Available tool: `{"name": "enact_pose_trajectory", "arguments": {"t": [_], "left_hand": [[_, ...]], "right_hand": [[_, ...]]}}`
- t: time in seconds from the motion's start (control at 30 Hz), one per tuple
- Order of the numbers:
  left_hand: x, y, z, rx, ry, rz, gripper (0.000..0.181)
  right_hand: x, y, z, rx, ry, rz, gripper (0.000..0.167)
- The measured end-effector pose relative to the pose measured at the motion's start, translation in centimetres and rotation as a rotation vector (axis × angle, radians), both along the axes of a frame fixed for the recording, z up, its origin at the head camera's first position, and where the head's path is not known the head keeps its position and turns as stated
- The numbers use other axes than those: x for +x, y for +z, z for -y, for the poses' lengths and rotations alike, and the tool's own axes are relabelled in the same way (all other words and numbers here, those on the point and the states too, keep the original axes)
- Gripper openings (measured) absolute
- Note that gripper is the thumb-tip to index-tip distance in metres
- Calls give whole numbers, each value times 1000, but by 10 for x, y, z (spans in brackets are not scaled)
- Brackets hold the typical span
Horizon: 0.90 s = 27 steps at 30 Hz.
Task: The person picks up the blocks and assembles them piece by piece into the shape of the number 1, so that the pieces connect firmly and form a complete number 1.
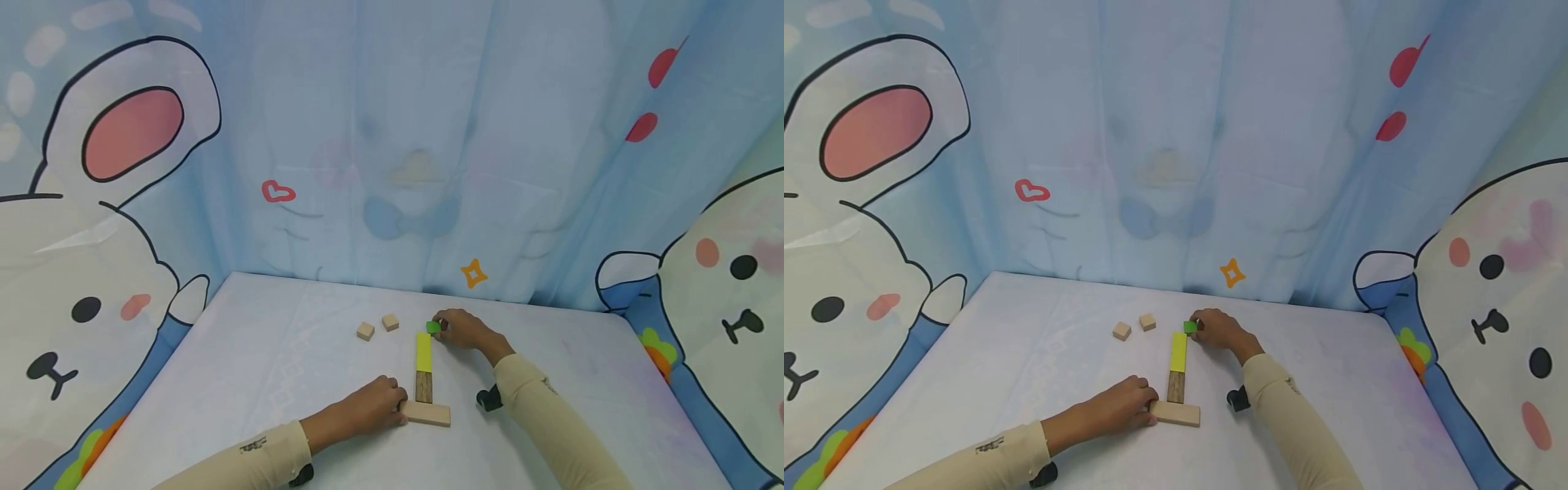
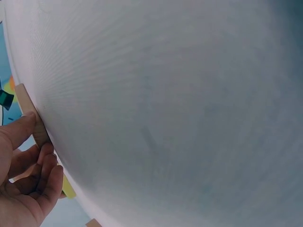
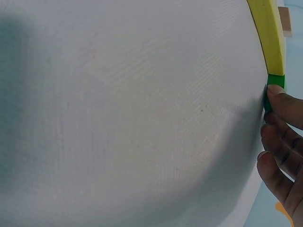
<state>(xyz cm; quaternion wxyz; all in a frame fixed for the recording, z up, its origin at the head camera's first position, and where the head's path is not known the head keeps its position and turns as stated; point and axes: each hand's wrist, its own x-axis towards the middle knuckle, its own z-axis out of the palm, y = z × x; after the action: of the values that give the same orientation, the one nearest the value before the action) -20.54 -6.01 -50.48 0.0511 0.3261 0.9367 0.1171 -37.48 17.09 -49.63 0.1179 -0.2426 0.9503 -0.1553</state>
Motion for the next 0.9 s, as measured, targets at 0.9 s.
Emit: {"name": "enact_pose_trajectory", "arguments": {"t": [0.9], "left_hand": [[-1,3,5,-1,-2,32,39]], "right_hand": [[0,-2,0,-8,-4,10,33]]}}
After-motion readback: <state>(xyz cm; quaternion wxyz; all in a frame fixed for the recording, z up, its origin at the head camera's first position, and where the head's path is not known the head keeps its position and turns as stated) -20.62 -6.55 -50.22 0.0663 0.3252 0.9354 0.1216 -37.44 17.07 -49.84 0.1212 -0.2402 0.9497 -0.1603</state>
